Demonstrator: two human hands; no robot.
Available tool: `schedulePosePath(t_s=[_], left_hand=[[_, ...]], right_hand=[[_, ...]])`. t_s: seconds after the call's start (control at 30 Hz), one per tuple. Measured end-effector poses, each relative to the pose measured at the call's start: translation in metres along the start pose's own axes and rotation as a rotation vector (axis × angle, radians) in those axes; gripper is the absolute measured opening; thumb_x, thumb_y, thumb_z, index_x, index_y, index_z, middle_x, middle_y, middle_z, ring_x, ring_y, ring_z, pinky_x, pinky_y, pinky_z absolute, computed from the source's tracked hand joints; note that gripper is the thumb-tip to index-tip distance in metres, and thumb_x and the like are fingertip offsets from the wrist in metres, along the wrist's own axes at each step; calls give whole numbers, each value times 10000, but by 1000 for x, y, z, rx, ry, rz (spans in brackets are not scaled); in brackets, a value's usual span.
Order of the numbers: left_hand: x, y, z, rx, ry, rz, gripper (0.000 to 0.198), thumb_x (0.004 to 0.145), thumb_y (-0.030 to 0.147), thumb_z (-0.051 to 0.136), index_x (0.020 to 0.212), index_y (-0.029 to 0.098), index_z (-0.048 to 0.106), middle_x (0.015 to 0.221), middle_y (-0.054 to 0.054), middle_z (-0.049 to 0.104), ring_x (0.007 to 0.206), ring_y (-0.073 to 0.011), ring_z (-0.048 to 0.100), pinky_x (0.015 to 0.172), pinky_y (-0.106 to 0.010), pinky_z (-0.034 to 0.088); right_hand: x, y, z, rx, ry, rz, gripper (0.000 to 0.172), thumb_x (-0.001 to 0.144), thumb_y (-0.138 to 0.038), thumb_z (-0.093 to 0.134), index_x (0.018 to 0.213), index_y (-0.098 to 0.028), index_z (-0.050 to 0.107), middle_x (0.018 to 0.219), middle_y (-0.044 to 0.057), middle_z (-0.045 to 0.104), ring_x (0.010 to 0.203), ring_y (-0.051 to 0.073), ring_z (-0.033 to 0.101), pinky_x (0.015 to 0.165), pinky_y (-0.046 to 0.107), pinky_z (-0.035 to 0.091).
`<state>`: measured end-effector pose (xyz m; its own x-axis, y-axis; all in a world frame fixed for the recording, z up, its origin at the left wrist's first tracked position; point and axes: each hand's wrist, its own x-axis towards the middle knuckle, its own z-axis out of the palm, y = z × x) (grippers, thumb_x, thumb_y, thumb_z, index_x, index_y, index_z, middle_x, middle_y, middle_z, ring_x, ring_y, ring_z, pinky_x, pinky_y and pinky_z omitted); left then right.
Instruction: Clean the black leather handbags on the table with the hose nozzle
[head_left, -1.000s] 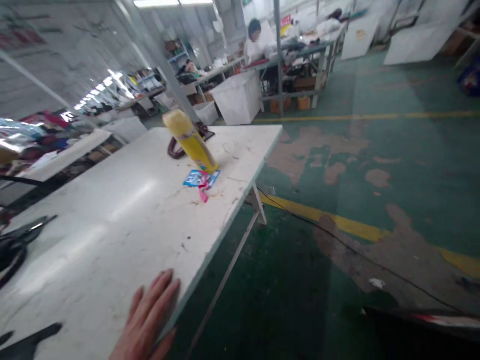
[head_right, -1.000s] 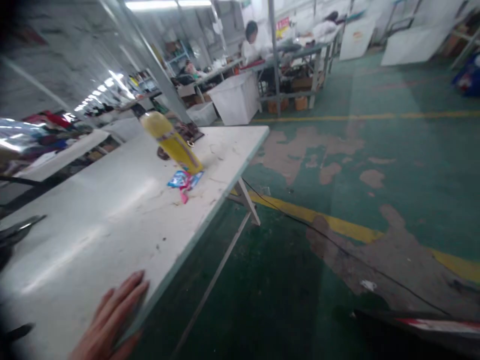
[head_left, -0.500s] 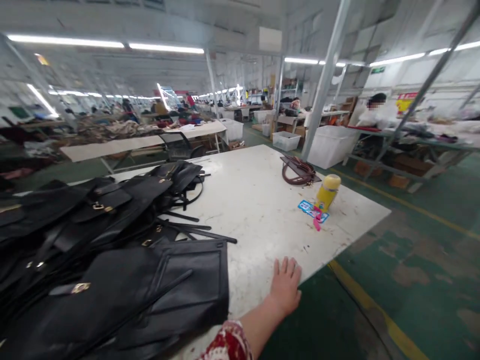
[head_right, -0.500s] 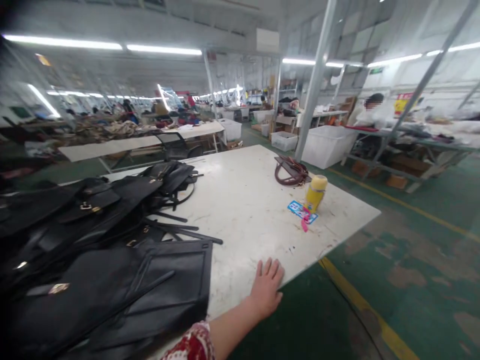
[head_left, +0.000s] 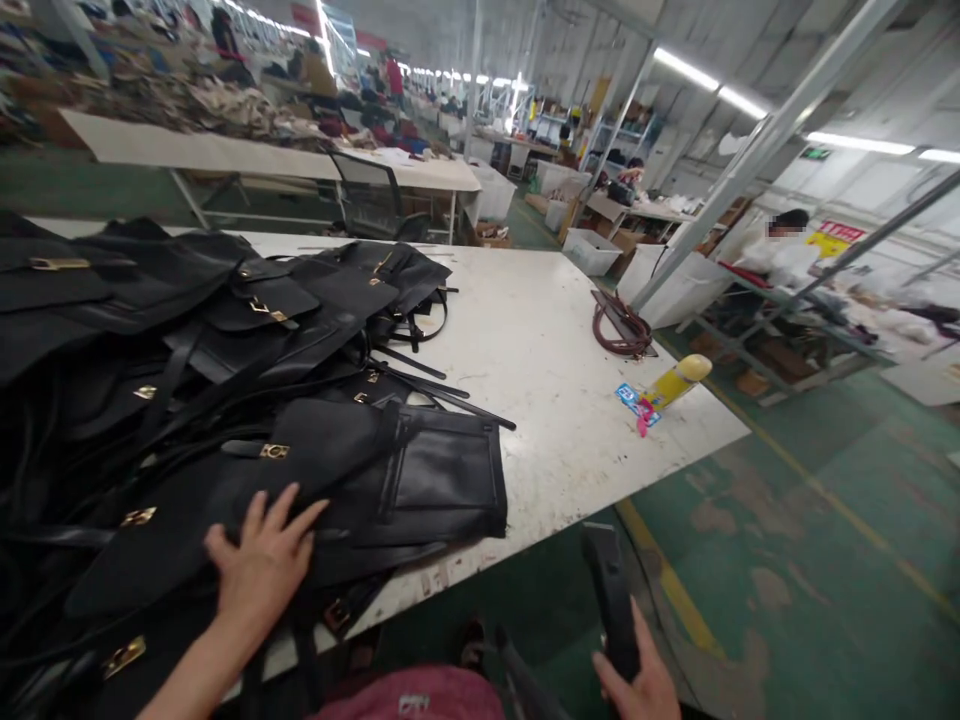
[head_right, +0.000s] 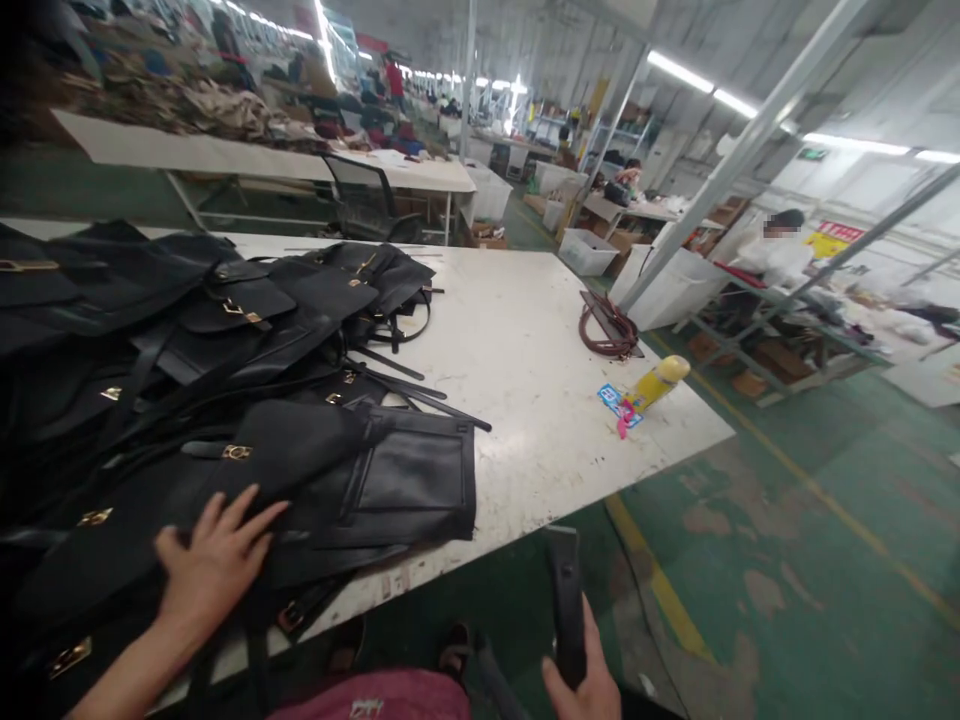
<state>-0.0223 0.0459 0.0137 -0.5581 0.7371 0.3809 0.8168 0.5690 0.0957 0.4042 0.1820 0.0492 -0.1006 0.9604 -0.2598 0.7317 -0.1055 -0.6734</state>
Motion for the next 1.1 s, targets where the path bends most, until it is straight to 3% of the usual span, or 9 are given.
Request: schedulePosePath(t_s=[0.1,0.2,0.3,0.37,0.43,0.63,0.83,0.93,1.1], left_hand=[[-3,-2,-12,41,57,-99,389,823,276,338,1165,160,481,1372,-115,341,1269,-356,220,922,-632,202],[-10,48,-9,-125,-5,151,409,797,235,397,1193,163,471,1363,-121,358,1292,-275,220,1009,-505,204],[-17,111,15,-237,-145,380,496,748,179,457,1239,248,440,1382,-75,338,1298,-255,218,1026,-487,194],[-21,141,34,-247,-200,378,518,733,208,496,1243,281,436,1399,-56,308,1299,-278,206,1021,-521,174],[-22,155,49,-248,-212,329,483,734,288,529,1213,294,472,1401,-46,301,1301,-295,189,1023,-537,149],[-25,152,56,-227,-204,325,454,761,336,517,1212,320,469,1414,-15,267,1309,-283,164,1034,-521,138],[-30,150,59,-245,-193,305,476,747,407,538,1211,324,471,1411,-29,279,1306,-295,169,1039,-535,111],[-29,148,58,-256,-225,314,504,741,425,540,1228,333,444,1424,-21,246,1313,-290,143,1040,-543,103],[-29,141,43,-329,-312,346,499,732,257,534,1222,288,446,1418,-41,267,1310,-283,163,1027,-567,152]], right_hand=[[20,-26,5,95,-135,-155,730,644,-206,539,1330,-173,293,1060,50,602,870,231,606,687,258,494],[31,-47,16,197,-372,-193,748,579,-129,506,1306,-189,342,906,34,629,633,176,595,515,232,474],[41,-54,33,271,-591,-159,780,523,-71,478,1282,-219,370,648,-46,566,404,100,473,372,194,394],[51,-54,45,301,-665,-139,782,498,-56,474,1256,-230,392,565,-82,502,344,78,421,337,183,370],[62,-55,57,323,-683,-125,753,485,-61,487,1218,-224,424,548,-88,490,328,76,420,327,186,378],[98,-78,69,372,-586,-108,578,538,-136,479,1115,-150,457,444,-74,487,334,108,451,336,206,399],[96,-79,55,311,-648,-77,614,515,-140,489,1126,-163,437,424,-72,489,342,137,469,323,231,406],[99,-87,68,238,-621,-54,592,516,-147,453,1108,-126,446,395,-70,466,337,144,458,326,246,405],[109,-134,100,215,-439,-193,636,549,-125,459,1184,-145,420,475,-63,479,374,116,447,381,218,394]])
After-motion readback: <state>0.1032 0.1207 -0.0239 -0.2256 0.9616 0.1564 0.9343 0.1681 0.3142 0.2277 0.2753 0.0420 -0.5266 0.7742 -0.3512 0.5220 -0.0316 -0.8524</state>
